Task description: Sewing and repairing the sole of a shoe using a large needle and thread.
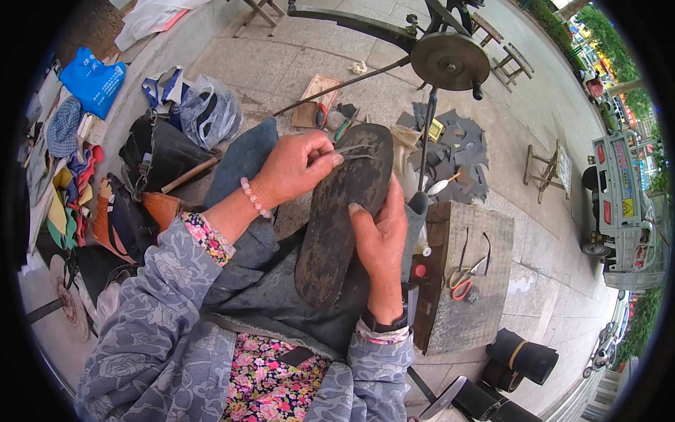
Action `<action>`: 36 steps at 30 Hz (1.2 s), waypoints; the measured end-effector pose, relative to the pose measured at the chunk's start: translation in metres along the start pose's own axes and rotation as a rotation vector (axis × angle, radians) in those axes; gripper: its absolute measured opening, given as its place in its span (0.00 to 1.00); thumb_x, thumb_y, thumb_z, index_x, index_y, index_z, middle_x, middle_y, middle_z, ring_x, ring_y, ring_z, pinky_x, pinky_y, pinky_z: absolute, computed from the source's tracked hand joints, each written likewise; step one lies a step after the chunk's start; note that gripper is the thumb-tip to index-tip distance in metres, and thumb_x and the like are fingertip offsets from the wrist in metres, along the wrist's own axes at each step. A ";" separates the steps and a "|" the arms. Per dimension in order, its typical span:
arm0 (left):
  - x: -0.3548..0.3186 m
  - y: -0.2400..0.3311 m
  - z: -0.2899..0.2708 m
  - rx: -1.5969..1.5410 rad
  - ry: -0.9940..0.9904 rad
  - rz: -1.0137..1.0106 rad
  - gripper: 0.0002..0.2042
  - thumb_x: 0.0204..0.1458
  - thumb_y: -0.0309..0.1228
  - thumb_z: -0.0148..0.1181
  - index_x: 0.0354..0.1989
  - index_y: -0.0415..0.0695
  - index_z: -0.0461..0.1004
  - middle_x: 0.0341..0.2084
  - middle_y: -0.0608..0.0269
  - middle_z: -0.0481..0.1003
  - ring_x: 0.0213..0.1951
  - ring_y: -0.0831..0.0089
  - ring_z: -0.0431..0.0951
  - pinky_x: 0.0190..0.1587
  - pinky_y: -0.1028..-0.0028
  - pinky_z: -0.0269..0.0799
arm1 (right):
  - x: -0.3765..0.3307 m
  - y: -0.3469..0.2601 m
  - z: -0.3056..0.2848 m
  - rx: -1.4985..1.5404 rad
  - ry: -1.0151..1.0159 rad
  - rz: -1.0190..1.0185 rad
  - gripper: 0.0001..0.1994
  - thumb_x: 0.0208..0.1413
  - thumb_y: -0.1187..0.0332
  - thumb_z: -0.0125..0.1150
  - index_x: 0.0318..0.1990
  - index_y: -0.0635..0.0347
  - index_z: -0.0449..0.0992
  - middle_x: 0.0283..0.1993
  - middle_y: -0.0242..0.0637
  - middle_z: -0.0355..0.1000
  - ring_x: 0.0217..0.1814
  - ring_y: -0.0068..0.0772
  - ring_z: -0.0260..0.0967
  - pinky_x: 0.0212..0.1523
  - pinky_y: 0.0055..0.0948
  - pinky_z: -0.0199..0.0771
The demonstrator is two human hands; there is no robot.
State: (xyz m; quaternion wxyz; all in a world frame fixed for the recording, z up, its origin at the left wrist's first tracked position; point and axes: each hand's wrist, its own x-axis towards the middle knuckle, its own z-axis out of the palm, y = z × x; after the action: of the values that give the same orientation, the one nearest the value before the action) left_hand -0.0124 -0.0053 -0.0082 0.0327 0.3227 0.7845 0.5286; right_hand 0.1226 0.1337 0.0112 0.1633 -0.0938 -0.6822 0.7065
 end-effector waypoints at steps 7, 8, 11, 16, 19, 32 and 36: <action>0.002 0.005 -0.002 -0.017 -0.009 -0.039 0.13 0.53 0.36 0.64 0.25 0.39 0.73 0.17 0.55 0.74 0.20 0.61 0.76 0.26 0.65 0.69 | 0.000 0.000 0.000 0.024 0.009 -0.001 0.32 0.53 0.82 0.52 0.68 0.71 0.57 0.61 0.43 0.67 0.61 0.30 0.66 0.63 0.29 0.64; 0.002 0.007 -0.003 -0.015 -0.019 -0.049 0.13 0.53 0.35 0.64 0.25 0.39 0.73 0.17 0.55 0.75 0.20 0.61 0.76 0.26 0.65 0.69 | 0.000 0.001 0.001 0.025 0.007 0.001 0.32 0.53 0.82 0.52 0.68 0.71 0.57 0.61 0.43 0.67 0.61 0.30 0.66 0.63 0.29 0.64; 0.001 0.003 -0.002 -0.017 -0.020 -0.039 0.11 0.53 0.33 0.65 0.27 0.38 0.74 0.16 0.59 0.74 0.19 0.72 0.71 0.24 0.70 0.66 | 0.001 0.002 0.001 0.021 0.005 -0.003 0.33 0.52 0.81 0.52 0.69 0.70 0.56 0.61 0.43 0.67 0.61 0.30 0.66 0.63 0.30 0.64; 0.001 0.003 0.000 -0.021 -0.007 -0.014 0.09 0.53 0.30 0.65 0.28 0.37 0.74 0.14 0.63 0.72 0.18 0.83 0.66 0.22 0.75 0.63 | 0.000 0.000 0.000 0.004 0.008 -0.010 0.33 0.52 0.81 0.52 0.69 0.70 0.57 0.61 0.44 0.67 0.61 0.30 0.66 0.63 0.30 0.64; 0.001 0.004 -0.002 -0.023 -0.012 -0.016 0.09 0.53 0.30 0.65 0.28 0.37 0.74 0.14 0.64 0.72 0.18 0.83 0.66 0.22 0.75 0.63 | 0.001 0.003 -0.001 -0.014 0.001 -0.015 0.33 0.52 0.81 0.52 0.68 0.70 0.57 0.61 0.44 0.67 0.61 0.31 0.66 0.63 0.30 0.64; 0.001 0.002 0.000 -0.040 -0.015 -0.026 0.09 0.54 0.30 0.65 0.28 0.37 0.73 0.14 0.68 0.70 0.19 0.86 0.64 0.22 0.77 0.62 | 0.000 0.003 -0.001 -0.016 0.004 -0.019 0.33 0.52 0.82 0.53 0.68 0.71 0.57 0.60 0.44 0.67 0.61 0.30 0.66 0.62 0.30 0.65; 0.001 0.003 -0.001 -0.042 -0.023 -0.048 0.09 0.54 0.30 0.65 0.28 0.37 0.74 0.14 0.68 0.70 0.19 0.86 0.64 0.22 0.77 0.61 | 0.001 0.002 0.000 -0.011 0.007 -0.012 0.32 0.52 0.82 0.53 0.68 0.70 0.57 0.60 0.43 0.67 0.61 0.30 0.66 0.62 0.29 0.65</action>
State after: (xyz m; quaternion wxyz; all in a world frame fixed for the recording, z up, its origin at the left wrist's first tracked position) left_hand -0.0116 -0.0049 -0.0048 0.0612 0.3091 0.7801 0.5405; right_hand 0.1219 0.1339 0.0095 0.1696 -0.0933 -0.6858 0.7016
